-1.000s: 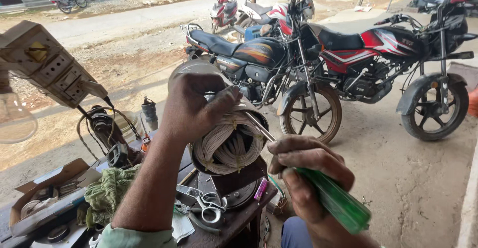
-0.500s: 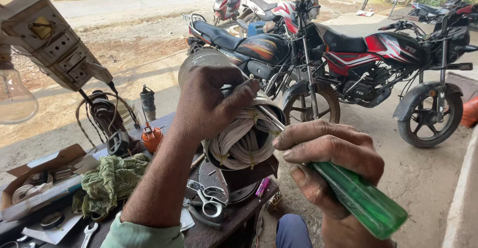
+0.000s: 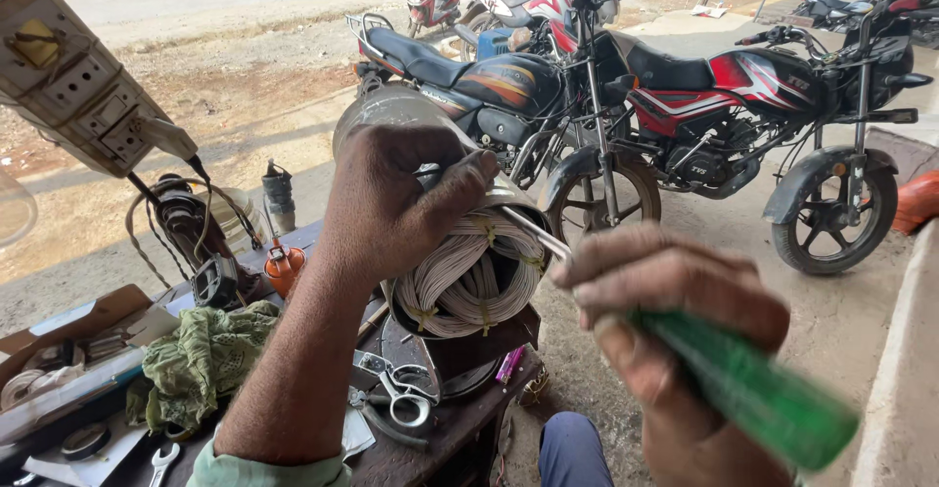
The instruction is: The person works on a cylindrical electrical coil, using a screwdriver to adjust or secure components and a rubber band to bundle the windings. The person then uses scissors to cut the rubber band and continues to adjust the coil's internal structure.
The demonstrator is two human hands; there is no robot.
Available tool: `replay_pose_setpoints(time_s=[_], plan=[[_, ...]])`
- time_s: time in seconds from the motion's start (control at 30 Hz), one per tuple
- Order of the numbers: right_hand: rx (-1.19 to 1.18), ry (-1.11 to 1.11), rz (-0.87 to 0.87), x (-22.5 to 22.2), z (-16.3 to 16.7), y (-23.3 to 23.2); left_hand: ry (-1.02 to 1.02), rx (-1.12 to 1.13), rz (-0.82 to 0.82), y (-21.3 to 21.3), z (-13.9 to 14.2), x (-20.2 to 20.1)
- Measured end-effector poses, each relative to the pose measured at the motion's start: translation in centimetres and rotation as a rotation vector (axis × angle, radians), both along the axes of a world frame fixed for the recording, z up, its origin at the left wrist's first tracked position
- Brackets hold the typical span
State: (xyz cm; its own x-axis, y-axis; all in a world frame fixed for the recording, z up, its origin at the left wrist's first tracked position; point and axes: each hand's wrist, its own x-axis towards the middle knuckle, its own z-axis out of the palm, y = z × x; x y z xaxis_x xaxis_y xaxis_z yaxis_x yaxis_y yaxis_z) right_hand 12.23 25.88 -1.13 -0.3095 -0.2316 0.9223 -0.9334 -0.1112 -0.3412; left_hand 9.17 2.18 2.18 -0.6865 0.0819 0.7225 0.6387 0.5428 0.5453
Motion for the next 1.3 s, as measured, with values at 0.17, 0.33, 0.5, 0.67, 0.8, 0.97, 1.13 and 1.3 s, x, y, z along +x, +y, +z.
replay_pose_setpoints(time_s=[0.17, 0.33, 0.5, 0.67, 0.8, 0.97, 1.13, 1.3], plan=[[-0.095, 0.119, -0.208, 1.9, -1.8, -2.6, 0.001, -0.020, 0.048, 0.1, 0.2, 0.3], [-0.071, 0.047, -0.108, -1.5, -4.3, -1.4, 0.038, -0.035, 0.021, 0.0, -0.1, -0.1], [-0.135, -0.003, 0.123, -4.9, -3.0, -0.5, 0.047, -0.024, -0.015, -0.4, -0.2, -0.3], [-0.107, -0.225, 0.258, -5.0, 0.0, -0.2, 0.039, -0.042, -0.041, -0.5, -0.2, -0.6], [-0.124, 0.057, -0.007, -2.2, -2.6, -2.1, -0.020, -0.034, 0.066, -0.3, -0.4, -0.6], [0.051, 0.197, -0.216, -0.2, -2.1, -3.0, 0.038, -0.009, 0.033, -0.3, -0.5, -0.3], [0.251, 0.261, -0.237, 2.1, 2.0, -3.9, 0.045, -0.030, 0.027, -0.7, -0.3, -0.5], [0.363, 0.289, -0.268, 4.0, 2.9, -5.6, 0.072, -0.081, 0.077, -1.1, -0.4, -0.5]])
